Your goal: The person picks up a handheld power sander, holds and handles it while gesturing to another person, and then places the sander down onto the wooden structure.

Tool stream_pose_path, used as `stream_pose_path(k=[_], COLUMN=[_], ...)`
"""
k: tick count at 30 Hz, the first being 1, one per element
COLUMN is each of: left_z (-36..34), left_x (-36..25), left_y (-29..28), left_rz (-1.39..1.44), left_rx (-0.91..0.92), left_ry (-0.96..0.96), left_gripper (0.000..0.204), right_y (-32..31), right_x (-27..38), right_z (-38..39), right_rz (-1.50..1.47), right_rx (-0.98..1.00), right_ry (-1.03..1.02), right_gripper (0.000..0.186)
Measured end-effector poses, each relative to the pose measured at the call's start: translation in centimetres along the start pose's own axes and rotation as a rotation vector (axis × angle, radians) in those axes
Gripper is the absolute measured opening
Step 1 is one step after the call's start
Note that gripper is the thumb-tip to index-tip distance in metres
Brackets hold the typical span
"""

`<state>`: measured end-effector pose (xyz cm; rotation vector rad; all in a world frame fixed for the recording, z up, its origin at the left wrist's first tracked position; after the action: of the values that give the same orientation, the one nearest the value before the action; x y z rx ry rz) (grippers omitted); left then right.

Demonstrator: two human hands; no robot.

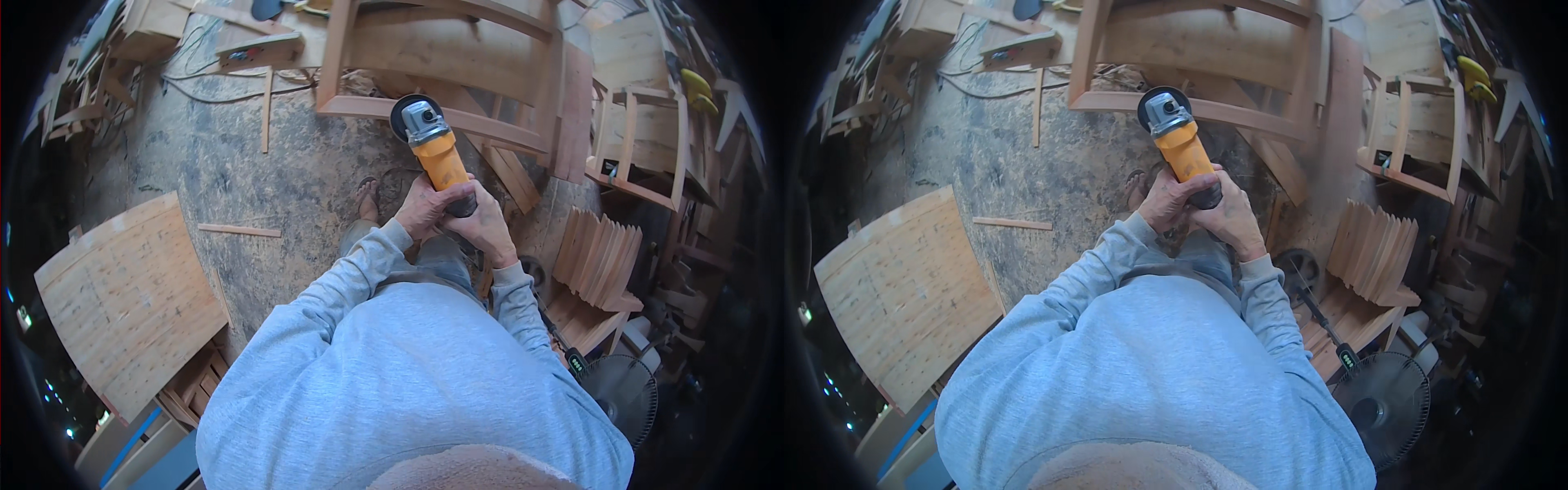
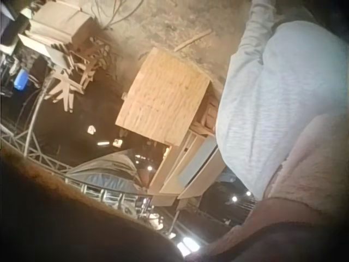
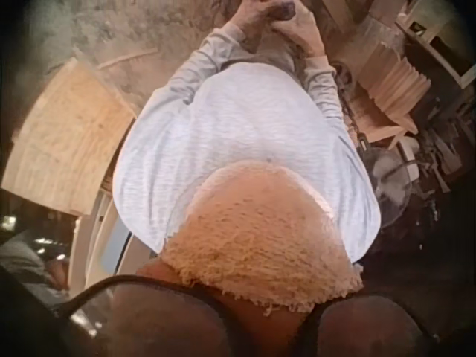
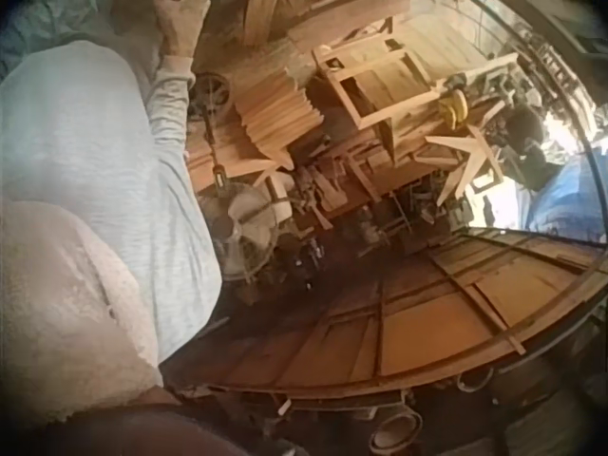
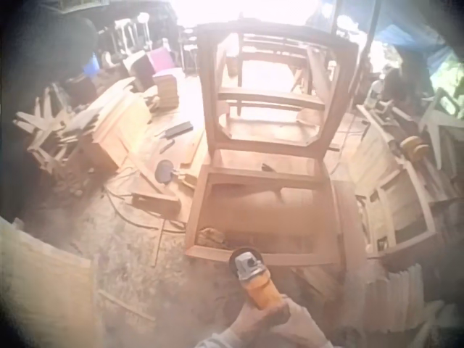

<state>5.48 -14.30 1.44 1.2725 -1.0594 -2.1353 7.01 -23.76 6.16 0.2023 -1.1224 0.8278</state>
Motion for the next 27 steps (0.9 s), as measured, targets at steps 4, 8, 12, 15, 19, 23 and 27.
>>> stream_pose_path(k=[4,8,12,15,19,23,27], left_z=[-1.6,-3.4,-5.1,-6.3,-7.7,-8.9,-10.1], left_x=[1.7,3.9,6.1,7.9,9.7,11.5,13.3], left_y=[1.7,3.6,5.6,7.0,8.9,10.5,11.9], left_rz=[-0.045,-0.061,-0.069,-0.095,-0.083,-0.061,-0.043], left_rx=[0.035,0.067,0.091,0.09,0.119,0.139,0.154], left_ry=[-0.029,-0.053,-0.087,-0.127,-0.17,-0.196,-0.205], left_gripper=[0.047,0.046,0.047,0.048,0.048,0.048,0.048], right_y=[-2.2,-4.5,-6.8,-8.6,-10.7,-12.4,-13.9], right_x=[-1.2,-2.6,-4.3,-5.8,-7.2,-8.6,-9.8], right_z=[1.5,3.1,4.8,6.2,7.8,9.2,10.6], right_rz=[-0.018,-0.041,-0.064,-0.077,-0.086,-0.115,-0.14], right_rx=[-0.025,-0.053,-0.086,-0.109,-0.144,-0.161,-0.166], right_ry=[0.036,0.051,0.056,0.057,0.053,0.094,0.142], right_gripper=[0.071,0.071,0.071,0.071,0.069,0.066,0.063])
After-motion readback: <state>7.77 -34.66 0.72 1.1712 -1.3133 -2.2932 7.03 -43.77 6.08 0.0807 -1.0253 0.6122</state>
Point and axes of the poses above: each hand's wrist, its own z-axis away from the middle knuckle, its own y-axis out of the palm, x = y × z, the point moved 10 cm from there along -z, towards the middle knuckle, and after that the axes turned 15 degrees about x, right-handed, at the moved point
